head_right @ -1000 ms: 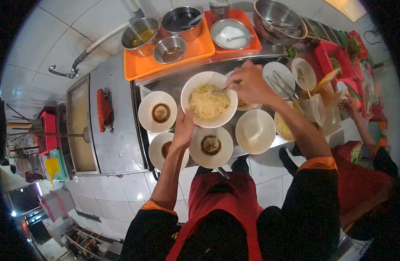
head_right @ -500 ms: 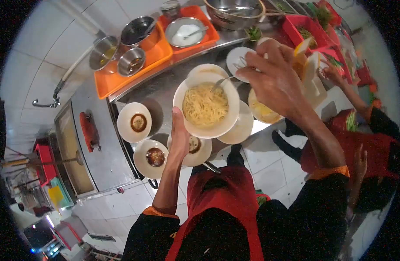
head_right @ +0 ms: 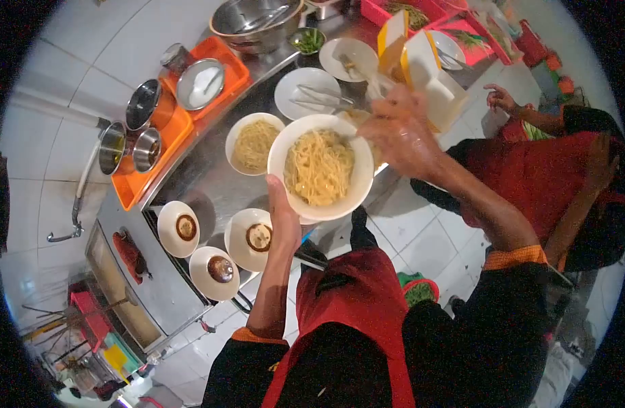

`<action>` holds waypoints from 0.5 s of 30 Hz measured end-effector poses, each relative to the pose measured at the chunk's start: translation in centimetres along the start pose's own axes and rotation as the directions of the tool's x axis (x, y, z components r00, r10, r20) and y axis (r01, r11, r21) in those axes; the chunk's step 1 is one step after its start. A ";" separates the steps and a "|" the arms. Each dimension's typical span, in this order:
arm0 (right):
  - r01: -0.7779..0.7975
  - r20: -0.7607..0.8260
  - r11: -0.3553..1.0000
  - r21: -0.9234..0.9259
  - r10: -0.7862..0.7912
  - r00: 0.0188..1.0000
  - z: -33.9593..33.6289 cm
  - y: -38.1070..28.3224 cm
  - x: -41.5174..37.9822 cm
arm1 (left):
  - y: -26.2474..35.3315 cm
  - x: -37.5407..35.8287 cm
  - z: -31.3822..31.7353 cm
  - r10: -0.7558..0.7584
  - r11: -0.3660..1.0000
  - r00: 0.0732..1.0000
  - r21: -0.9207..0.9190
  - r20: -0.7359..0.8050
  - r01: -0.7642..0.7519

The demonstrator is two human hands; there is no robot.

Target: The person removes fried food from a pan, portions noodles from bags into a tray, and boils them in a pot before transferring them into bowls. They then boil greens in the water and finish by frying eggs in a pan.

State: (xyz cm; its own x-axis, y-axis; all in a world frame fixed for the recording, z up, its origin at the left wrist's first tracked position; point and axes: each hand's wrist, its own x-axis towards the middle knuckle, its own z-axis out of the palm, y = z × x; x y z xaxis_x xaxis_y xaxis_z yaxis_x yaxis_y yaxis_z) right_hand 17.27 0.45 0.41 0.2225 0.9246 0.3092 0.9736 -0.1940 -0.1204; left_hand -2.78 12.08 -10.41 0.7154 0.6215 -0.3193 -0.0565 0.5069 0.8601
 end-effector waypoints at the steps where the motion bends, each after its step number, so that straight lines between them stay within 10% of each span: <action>1: -0.014 0.003 1.000 0.003 0.014 1.000 -0.1 0.3 -0.8 | -0.8 -0.1 0.2 -0.011 1.000 1.000 0.007 0.006 0.011; 5: -0.290 0.132 0.821 0.491 0.259 0.957 -2.4 1.8 -2.5 | -2.1 0.7 1.4 0.025 0.999 0.999 0.041 0.024 -0.026; 7: -0.075 -0.039 0.994 -0.086 0.071 0.997 -4.9 0.0 -3.2 | -1.7 0.5 2.0 -0.013 0.996 0.998 0.084 0.063 0.008; 9: -0.110 -0.153 0.966 -0.234 0.075 0.985 -4.9 -0.2 -3.6 | -0.9 0.3 3.4 -0.045 0.998 0.992 -0.028 0.118 0.049; 12: -0.312 0.116 0.930 0.195 0.294 0.949 -3.4 1.2 -5.3 | -0.2 -0.9 5.1 0.001 0.955 0.999 0.295 0.039 -0.012; 15: -0.456 0.236 0.773 0.441 0.391 0.890 -5.1 3.6 -6.4 | -1.9 -0.3 3.8 -0.027 0.983 0.992 0.181 0.122 0.004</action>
State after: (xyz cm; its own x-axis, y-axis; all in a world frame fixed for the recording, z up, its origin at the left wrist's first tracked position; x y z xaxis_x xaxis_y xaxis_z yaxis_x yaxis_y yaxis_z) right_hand 19.56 -7.82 2.80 0.5663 0.8242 0.0054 0.6282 -0.4273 -0.6502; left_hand -0.26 8.71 -10.44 0.7965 0.5299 -0.2913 0.0738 0.3930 0.9166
